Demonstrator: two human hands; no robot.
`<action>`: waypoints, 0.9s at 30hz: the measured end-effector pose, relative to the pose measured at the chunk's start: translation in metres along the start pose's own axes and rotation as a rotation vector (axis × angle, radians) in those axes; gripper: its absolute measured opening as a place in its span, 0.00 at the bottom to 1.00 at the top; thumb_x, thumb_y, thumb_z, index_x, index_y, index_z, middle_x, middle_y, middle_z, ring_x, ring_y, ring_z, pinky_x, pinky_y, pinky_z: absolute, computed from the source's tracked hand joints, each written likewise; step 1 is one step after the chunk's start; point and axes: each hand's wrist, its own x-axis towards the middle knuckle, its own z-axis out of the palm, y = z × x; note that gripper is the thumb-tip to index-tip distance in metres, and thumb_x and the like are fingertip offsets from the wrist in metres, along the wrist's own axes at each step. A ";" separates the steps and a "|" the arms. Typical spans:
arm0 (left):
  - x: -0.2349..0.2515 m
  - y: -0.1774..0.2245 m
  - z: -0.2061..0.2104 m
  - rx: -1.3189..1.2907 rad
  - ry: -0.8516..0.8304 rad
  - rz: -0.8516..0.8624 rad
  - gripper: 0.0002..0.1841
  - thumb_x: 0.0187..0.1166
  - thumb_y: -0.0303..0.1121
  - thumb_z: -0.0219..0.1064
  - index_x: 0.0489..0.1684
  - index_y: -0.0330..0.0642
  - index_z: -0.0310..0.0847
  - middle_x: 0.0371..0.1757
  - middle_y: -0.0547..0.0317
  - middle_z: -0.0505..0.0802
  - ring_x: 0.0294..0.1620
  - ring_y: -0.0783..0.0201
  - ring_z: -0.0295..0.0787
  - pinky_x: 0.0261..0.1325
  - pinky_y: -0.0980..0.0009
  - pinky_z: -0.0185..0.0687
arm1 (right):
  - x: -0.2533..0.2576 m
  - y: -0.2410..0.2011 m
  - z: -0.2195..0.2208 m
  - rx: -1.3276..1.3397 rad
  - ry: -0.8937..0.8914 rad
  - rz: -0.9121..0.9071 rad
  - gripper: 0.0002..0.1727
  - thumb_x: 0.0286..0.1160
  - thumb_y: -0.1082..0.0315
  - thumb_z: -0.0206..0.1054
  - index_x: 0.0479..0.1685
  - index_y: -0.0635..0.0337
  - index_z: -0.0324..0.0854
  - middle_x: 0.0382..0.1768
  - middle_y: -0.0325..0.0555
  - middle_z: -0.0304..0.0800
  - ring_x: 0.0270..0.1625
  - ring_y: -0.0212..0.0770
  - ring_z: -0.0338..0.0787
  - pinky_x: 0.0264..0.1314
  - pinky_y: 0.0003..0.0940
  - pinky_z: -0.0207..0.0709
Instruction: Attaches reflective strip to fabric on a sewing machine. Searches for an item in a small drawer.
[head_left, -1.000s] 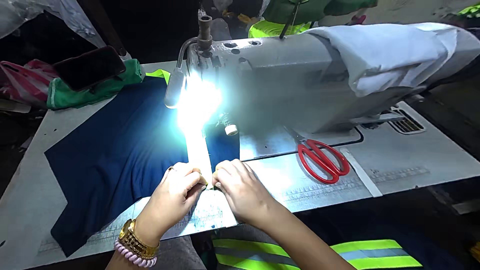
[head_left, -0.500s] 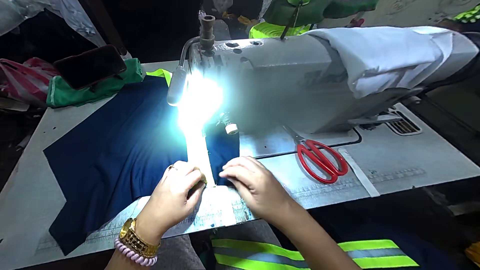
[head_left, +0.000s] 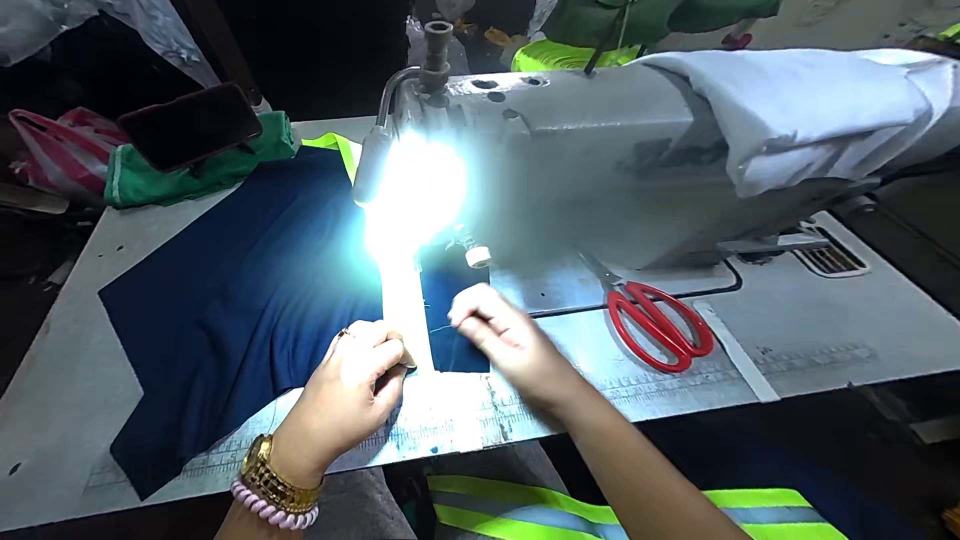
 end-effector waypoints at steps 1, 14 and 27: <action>0.000 0.000 0.000 -0.002 -0.007 -0.004 0.10 0.76 0.38 0.61 0.38 0.57 0.92 0.48 0.74 0.90 0.56 0.72 0.84 0.58 0.65 0.81 | -0.004 0.000 -0.010 0.137 0.090 0.087 0.09 0.87 0.68 0.56 0.47 0.52 0.83 0.49 0.35 0.86 0.48 0.30 0.87 0.49 0.27 0.84; 0.002 0.005 0.001 0.029 0.073 -0.009 0.13 0.82 0.48 0.62 0.52 0.59 0.90 0.61 0.71 0.87 0.67 0.70 0.81 0.66 0.61 0.81 | -0.032 -0.029 -0.029 -0.754 0.212 -0.054 0.15 0.85 0.61 0.59 0.58 0.55 0.89 0.59 0.45 0.90 0.63 0.47 0.89 0.64 0.53 0.83; 0.001 0.000 -0.005 0.193 0.108 -0.278 0.23 0.73 0.61 0.64 0.64 0.69 0.88 0.66 0.71 0.83 0.70 0.61 0.77 0.67 0.48 0.72 | -0.047 0.006 0.021 -0.741 0.070 -0.192 0.14 0.81 0.64 0.62 0.54 0.41 0.93 0.55 0.31 0.94 0.59 0.35 0.90 0.64 0.37 0.83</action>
